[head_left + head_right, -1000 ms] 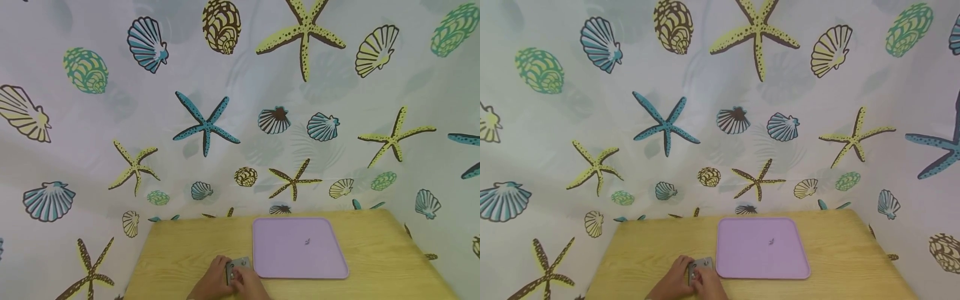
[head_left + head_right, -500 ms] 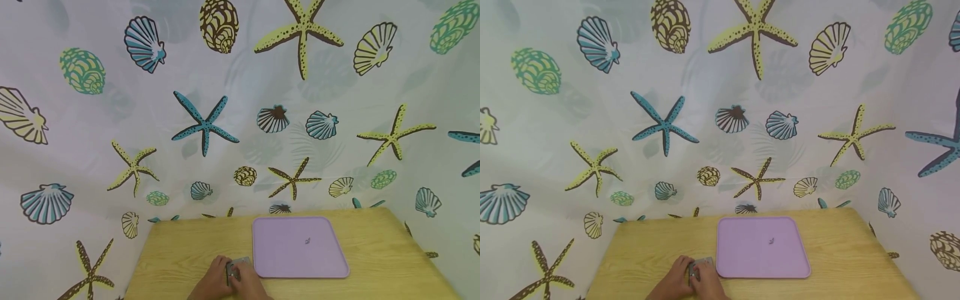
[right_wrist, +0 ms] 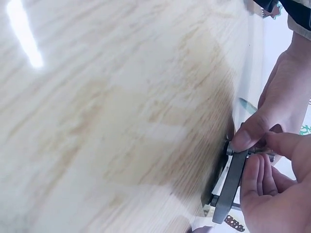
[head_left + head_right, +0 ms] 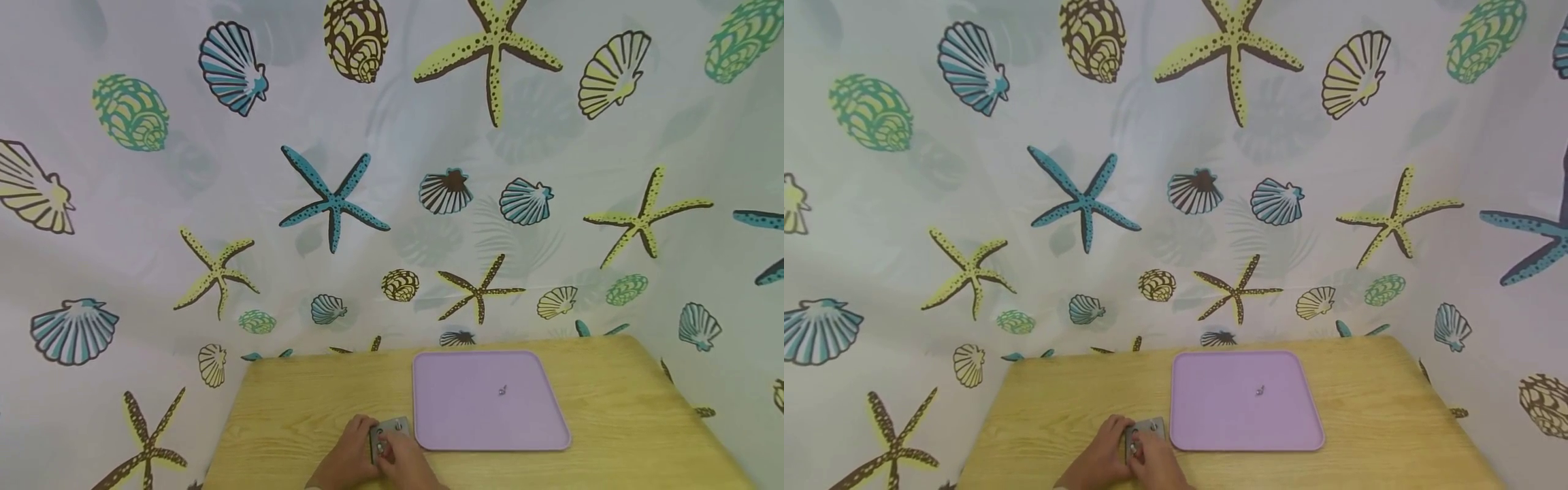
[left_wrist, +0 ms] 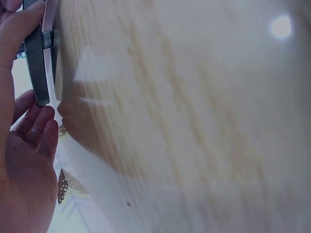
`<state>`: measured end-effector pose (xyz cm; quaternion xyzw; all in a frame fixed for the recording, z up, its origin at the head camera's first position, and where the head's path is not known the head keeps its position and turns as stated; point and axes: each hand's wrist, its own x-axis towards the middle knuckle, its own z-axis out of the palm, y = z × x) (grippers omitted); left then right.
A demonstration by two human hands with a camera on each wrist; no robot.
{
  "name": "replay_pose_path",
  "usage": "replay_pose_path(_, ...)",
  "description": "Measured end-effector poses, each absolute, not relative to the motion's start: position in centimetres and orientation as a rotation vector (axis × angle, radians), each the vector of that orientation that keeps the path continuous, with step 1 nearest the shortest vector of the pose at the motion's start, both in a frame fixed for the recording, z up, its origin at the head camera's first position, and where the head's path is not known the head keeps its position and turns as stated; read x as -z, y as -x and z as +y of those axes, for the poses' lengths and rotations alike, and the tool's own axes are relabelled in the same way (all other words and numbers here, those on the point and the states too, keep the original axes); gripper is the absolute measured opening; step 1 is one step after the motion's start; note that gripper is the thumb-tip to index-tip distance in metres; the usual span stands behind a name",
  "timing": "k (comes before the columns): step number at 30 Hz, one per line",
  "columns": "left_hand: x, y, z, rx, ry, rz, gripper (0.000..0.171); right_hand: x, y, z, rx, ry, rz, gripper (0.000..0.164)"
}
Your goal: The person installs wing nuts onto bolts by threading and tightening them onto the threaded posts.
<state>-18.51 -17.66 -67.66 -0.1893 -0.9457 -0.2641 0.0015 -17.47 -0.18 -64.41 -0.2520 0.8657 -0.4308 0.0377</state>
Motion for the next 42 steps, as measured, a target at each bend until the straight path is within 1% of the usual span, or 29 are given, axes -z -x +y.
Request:
replay_pose_path(7, 67.6, 18.7, -17.8, 0.832, 0.573, -2.98, 0.067, 64.4, 17.6, -0.1, 1.292, 0.743, 2.704, 0.035)
replay_pose_path(16, 67.9, 18.6, -17.9, 0.858, 0.618, -2.922, 0.063, 64.6, 17.6, -0.2, 1.294, 0.721, 2.769, 0.035)
replay_pose_path(22, 68.2, 18.7, -17.4, 0.837, 0.658, -2.887, 0.069, 64.9, 17.5, 0.8, 1.401, 0.676, 2.701, 0.028)
replay_pose_path(26, 67.6, 18.4, -17.5, 0.839, 0.631, -2.867, 0.072, 65.1, 17.6, 0.8, 1.401, 0.737, 2.688, 0.025)
replay_pose_path(31, 66.9, 18.1, -17.5, 0.858, 0.616, -2.883, 0.075, 64.9, 17.6, 0.7, 1.346, 0.791, 2.716, 0.026)
replay_pose_path(35, 67.0, 18.2, -17.7, 0.851, 0.639, -2.869, 0.073, 64.8, 17.7, 0.6, 1.357, 0.816, 2.697, 0.03)
replay_pose_path(42, 67.5, 18.5, -17.8, 0.797, 0.667, -2.885, 0.067, 65.2, 17.9, -0.1, 1.335, 0.771, 2.77, 0.038)
